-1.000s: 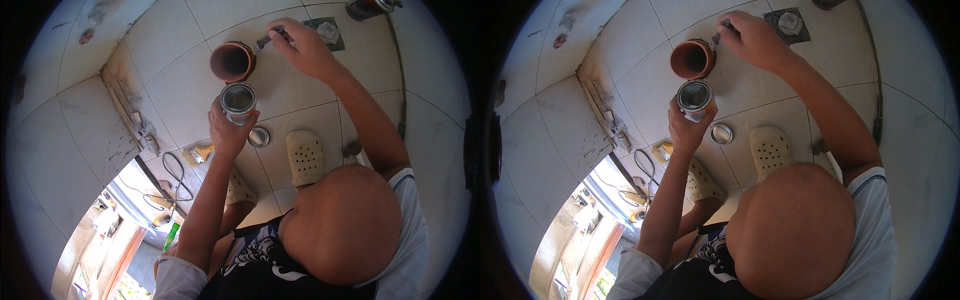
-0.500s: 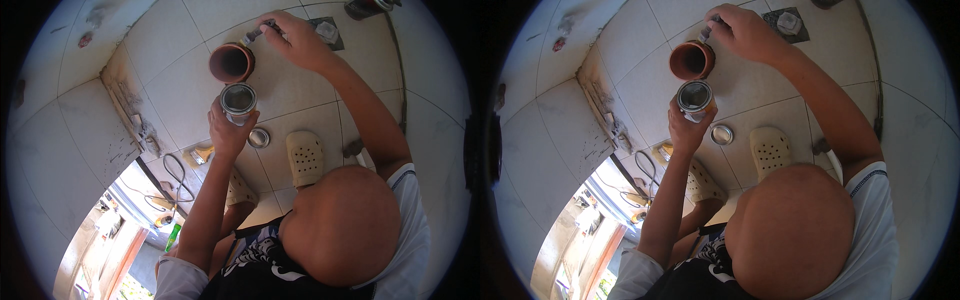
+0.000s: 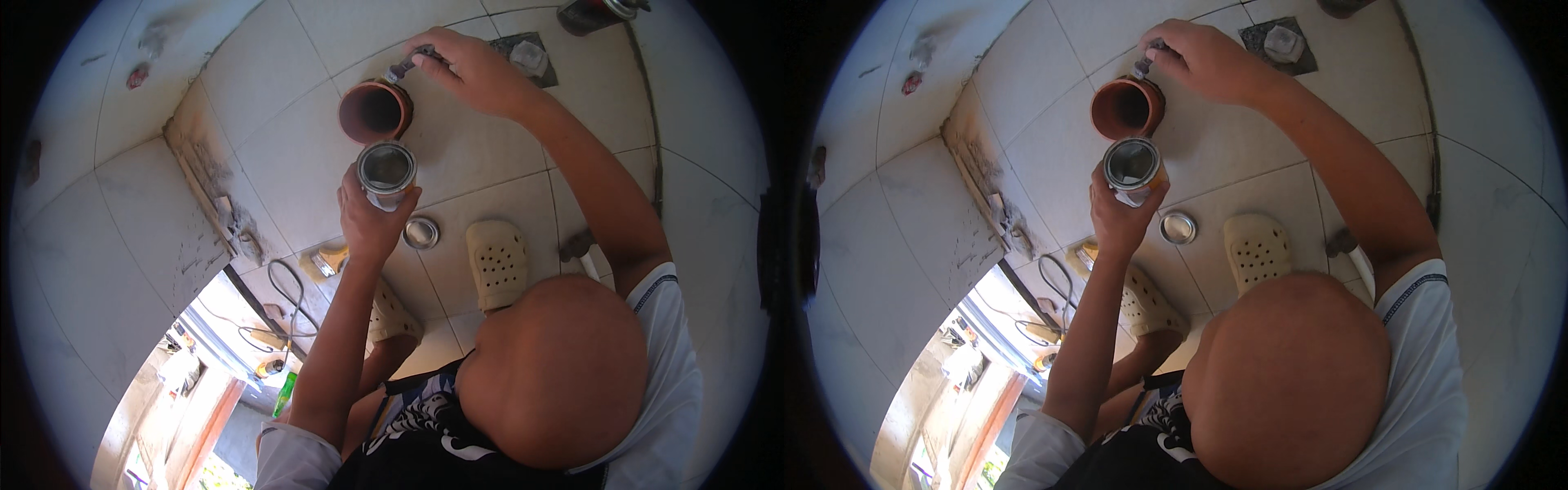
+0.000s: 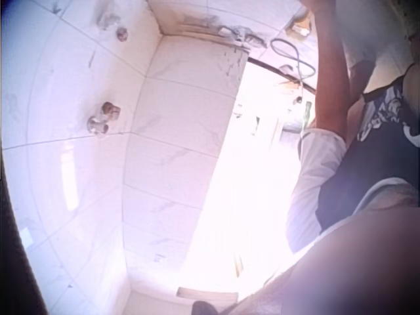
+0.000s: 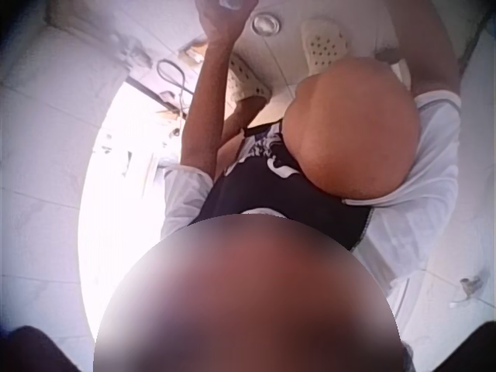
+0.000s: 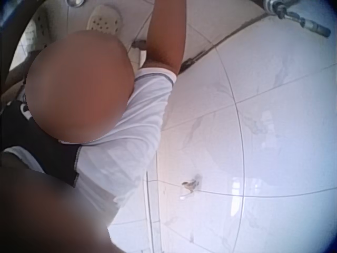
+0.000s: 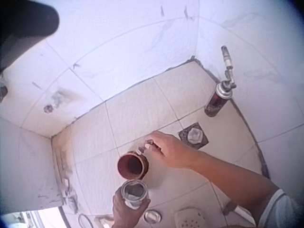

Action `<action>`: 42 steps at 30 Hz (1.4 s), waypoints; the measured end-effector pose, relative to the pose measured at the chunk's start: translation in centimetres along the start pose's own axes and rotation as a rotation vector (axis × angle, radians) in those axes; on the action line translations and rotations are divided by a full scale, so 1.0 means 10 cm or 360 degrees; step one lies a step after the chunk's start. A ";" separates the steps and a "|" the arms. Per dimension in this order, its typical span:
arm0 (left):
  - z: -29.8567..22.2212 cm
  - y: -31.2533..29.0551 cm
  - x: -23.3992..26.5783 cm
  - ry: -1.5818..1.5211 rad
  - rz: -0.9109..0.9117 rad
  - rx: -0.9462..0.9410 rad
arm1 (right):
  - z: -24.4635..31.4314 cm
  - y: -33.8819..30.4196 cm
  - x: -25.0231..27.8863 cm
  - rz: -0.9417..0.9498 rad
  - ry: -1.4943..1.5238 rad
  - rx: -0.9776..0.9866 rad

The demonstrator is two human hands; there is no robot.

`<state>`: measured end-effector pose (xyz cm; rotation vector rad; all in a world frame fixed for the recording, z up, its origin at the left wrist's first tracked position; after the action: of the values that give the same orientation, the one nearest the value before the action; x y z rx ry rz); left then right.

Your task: The person sits on a tiled floor and paints the exterior of a terracotta pipe section with a brush. They repeatedly dip the brush into a paint can, apply paint to the pipe, and use a hammer to tap the pipe into a floor opening. The person also uses a yellow brush to sweep dust from the floor.

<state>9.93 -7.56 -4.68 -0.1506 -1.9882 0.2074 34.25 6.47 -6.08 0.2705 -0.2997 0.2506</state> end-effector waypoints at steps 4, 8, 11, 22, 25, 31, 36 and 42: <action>0.02 0.00 0.03 0.0003 -0.0006 -0.0043 | -0.03 -0.03 0.01 -0.0040 0.0182 -0.0031; 0.08 0.01 0.12 0.0011 -0.0034 -0.0097 | -0.01 0.01 0.00 0.0039 0.0073 -0.0018; 0.20 0.12 0.30 0.0054 -0.0126 -0.0114 | 0.11 0.14 0.14 0.0021 0.0183 -0.0083; 0.53 1.02 0.88 0.0197 -0.0419 -0.0391 | 1.05 0.70 0.22 0.0301 0.0478 0.0077; 0.53 1.14 0.90 0.0196 -0.0454 -0.0409 | 1.06 0.90 -0.11 0.0573 0.0245 0.0323; 0.48 1.31 0.87 0.0253 -0.0562 -0.0509 | 0.90 1.09 -0.64 0.0906 -0.0060 0.0326; 0.48 1.42 0.77 0.0193 -0.0568 -0.0474 | 0.71 1.16 -0.58 0.0696 0.0232 0.0098; 0.48 1.50 0.68 0.0126 -0.0536 -0.0429 | 0.53 1.16 -0.33 0.0557 0.0432 -0.0263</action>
<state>2.91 8.11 -3.80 0.0058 -1.9222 -0.2802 26.55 15.09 0.29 0.0169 -0.0955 0.5990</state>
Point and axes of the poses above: each hand's wrist, its own y-axis towards the middle knuckle, its own x-axis out of the back of the hand, z = x × y, the point moved 3 cm from there along y, towards the middle knuckle, and after that the axes turned 10 degrees about y, right-handed, at the moved point
